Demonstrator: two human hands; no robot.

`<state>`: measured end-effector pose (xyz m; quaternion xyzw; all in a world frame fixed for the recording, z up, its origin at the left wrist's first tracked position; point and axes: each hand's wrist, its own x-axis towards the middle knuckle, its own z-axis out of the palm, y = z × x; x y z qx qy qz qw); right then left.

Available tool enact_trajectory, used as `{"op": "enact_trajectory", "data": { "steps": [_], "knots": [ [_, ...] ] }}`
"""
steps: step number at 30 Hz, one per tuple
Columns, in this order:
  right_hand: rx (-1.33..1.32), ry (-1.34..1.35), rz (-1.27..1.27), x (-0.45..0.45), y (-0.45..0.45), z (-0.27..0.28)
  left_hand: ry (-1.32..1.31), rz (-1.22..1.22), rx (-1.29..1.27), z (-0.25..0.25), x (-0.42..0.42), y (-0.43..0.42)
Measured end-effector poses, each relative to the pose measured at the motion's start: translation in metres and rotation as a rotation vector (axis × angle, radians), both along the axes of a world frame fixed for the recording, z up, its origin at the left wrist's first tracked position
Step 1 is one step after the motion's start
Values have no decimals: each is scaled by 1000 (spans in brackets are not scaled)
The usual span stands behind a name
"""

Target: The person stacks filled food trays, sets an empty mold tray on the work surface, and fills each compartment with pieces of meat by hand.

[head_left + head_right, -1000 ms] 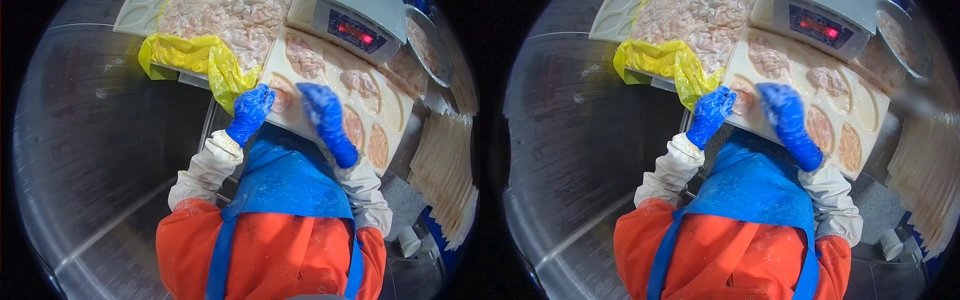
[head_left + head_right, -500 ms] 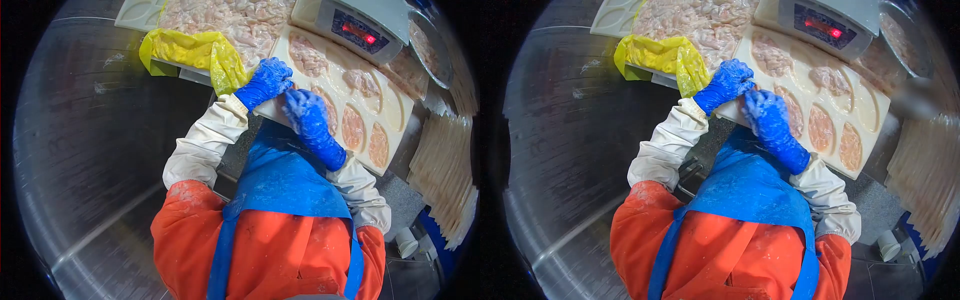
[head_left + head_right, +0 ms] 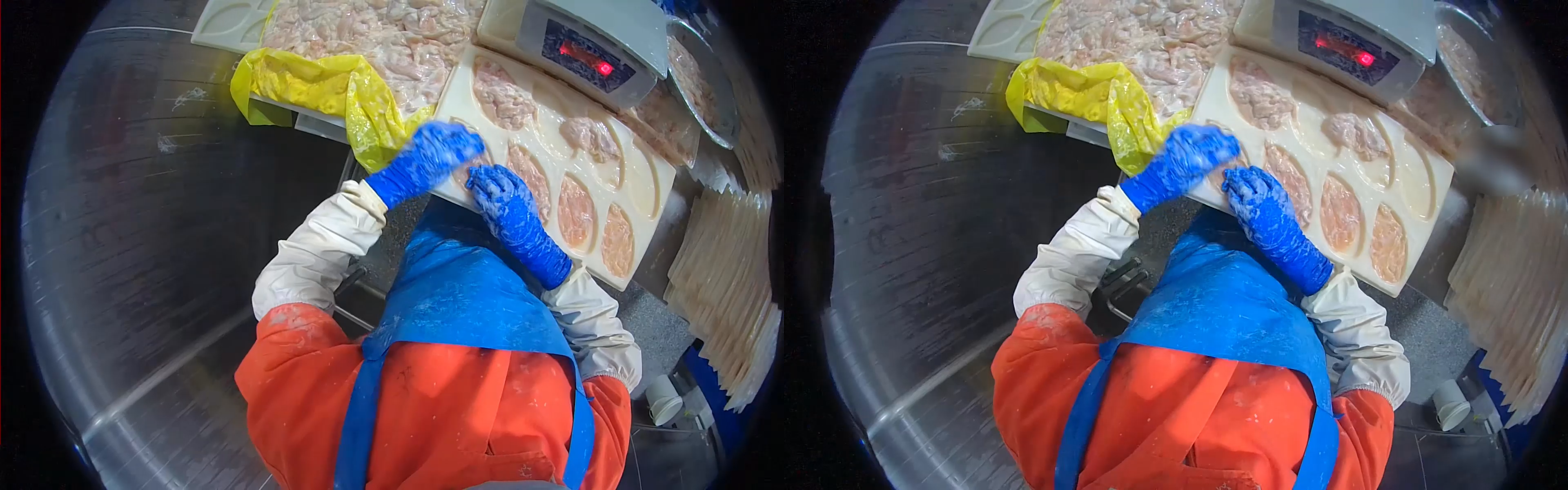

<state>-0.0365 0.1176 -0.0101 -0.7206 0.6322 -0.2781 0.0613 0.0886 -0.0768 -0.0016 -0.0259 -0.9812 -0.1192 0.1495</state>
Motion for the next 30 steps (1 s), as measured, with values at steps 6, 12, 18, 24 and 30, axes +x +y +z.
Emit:
{"op": "enact_trajectory", "data": {
  "steps": [6,12,18,24,30],
  "knots": [
    [108,8,47,-2,4,1,-146,-44,-146,10,-3,14],
    [-30,-82,-25,3,9,-1,-283,190,-243,20,5,8],
    [-8,-294,-161,-45,17,21,-199,190,-105,13,4,15],
    [33,191,-577,-130,52,1,67,297,292,25,-49,36],
    [83,-245,-743,-139,79,17,239,248,297,-7,-147,36]
  ]
}}
